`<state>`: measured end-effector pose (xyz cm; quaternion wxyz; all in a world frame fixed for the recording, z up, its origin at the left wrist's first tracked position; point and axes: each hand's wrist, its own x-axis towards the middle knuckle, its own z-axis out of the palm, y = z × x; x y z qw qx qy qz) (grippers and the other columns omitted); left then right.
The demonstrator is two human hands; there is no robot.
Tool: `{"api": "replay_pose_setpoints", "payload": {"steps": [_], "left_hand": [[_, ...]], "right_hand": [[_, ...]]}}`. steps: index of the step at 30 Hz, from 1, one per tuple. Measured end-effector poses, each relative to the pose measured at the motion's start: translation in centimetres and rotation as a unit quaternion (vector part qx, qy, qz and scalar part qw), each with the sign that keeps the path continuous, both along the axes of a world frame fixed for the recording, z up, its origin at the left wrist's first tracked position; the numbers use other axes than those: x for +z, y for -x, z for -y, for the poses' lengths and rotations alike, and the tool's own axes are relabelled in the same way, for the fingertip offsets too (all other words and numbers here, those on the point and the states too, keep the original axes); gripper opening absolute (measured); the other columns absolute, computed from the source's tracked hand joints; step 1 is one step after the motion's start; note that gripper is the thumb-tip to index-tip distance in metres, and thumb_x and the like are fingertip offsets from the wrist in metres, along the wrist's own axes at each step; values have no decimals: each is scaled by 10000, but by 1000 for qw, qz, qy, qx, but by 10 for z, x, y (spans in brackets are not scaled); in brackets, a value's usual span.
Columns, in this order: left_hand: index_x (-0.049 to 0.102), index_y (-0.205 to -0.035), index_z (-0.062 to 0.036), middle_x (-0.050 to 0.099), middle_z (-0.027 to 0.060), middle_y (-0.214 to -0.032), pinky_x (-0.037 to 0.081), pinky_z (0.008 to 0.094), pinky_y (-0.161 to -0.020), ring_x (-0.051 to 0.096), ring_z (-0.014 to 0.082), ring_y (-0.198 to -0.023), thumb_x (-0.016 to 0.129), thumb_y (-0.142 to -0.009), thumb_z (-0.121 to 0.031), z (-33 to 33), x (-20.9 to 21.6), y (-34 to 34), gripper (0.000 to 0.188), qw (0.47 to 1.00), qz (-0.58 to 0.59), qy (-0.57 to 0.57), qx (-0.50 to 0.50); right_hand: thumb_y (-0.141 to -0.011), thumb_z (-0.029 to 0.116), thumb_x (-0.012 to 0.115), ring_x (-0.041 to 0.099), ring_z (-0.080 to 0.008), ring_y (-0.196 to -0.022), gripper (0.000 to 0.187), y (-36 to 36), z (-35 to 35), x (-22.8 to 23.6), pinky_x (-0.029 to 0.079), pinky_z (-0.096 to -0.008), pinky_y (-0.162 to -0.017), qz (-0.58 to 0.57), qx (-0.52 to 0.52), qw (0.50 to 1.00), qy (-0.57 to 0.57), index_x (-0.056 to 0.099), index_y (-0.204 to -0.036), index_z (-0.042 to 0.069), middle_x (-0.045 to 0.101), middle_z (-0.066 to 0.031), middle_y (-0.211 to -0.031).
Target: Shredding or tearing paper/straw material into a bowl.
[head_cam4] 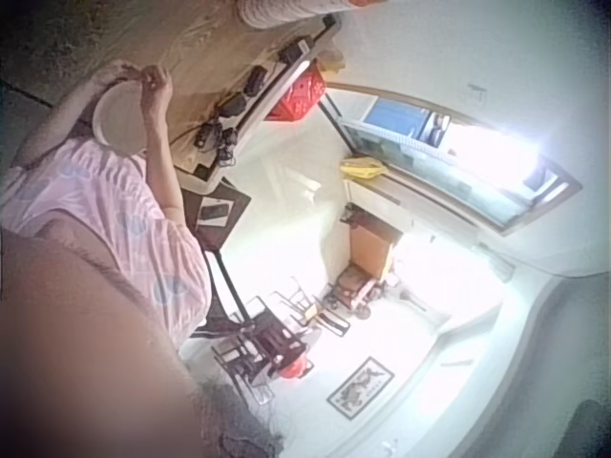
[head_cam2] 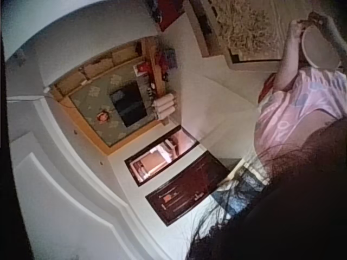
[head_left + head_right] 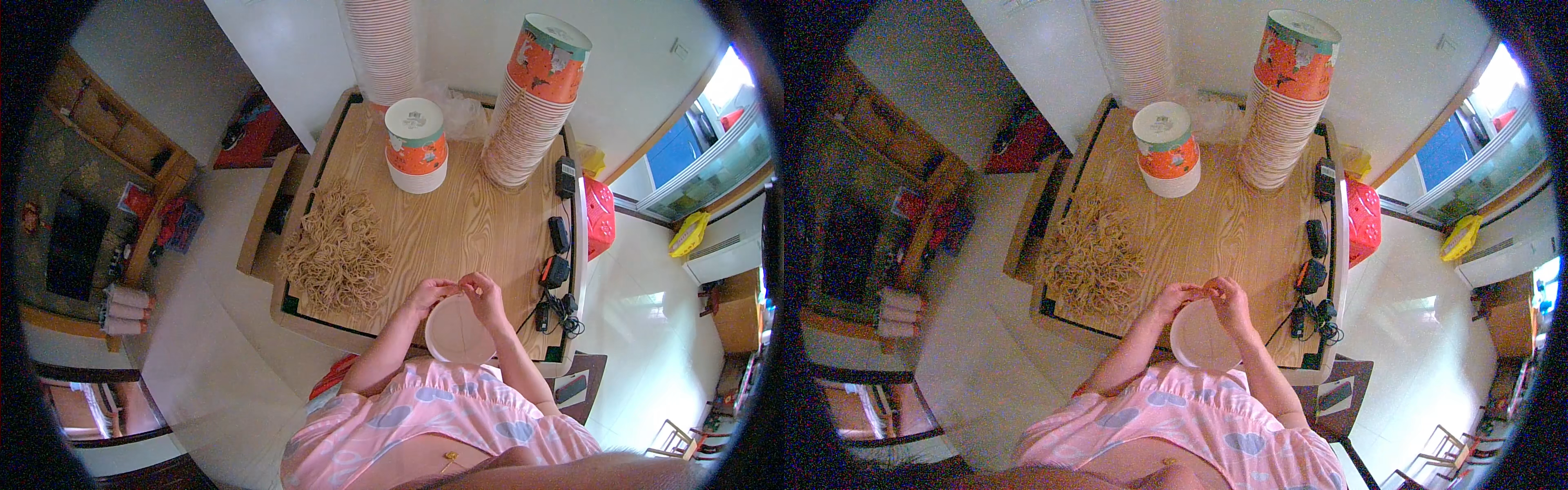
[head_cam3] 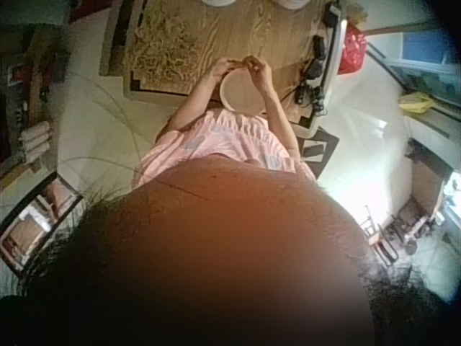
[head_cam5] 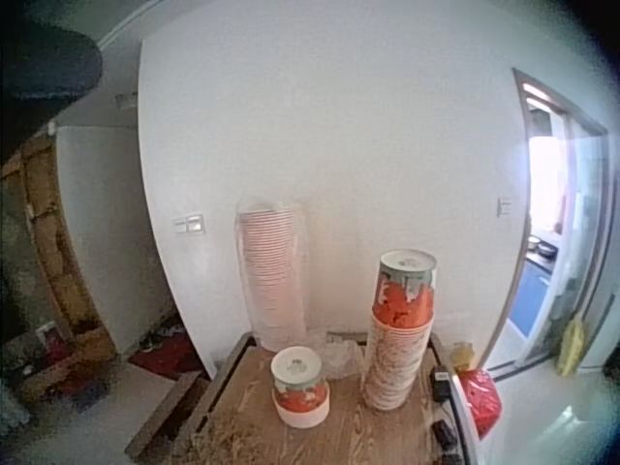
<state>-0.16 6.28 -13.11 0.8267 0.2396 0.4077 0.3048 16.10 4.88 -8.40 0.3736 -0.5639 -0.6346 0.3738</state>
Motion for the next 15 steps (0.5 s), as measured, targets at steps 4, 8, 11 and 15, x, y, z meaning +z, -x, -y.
{"api": "replay_pose_setpoints", "payload": {"steps": [4,8,11,15], "left_hand": [[634,-916,-47,636,26,-820,490,269,-641,598,131,-713,638,-786,-137,3,4,-5,159,999,-29,-2,33],[631,-873,-16,634,39,-805,478,239,-647,587,102,-708,649,-785,-113,5,2,-8,132,987,-103,-93,80],[632,-887,-13,635,33,-817,474,243,-663,586,110,-724,630,-789,-95,6,4,-8,128,972,-165,-154,62],[634,-898,-24,633,24,-812,470,242,-672,587,116,-726,609,-802,-107,6,5,-7,130,986,-101,-101,86]], "right_hand": [[-786,50,615,545,-149,-684,63,-2,-1,-3,452,-275,-649,-66,-73,995,35,583,-823,10,601,-70,-769],[-783,83,632,542,-151,-678,93,-3,0,1,452,-276,-642,-12,-27,996,81,581,-806,9,600,-69,-743],[-766,85,644,542,-147,-677,99,-1,-1,7,452,-274,-635,33,4,997,66,594,-802,8,600,-71,-724],[-754,73,642,547,-143,-672,89,-1,0,10,453,-272,-634,16,-9,998,56,611,-806,8,602,-75,-721]]}}
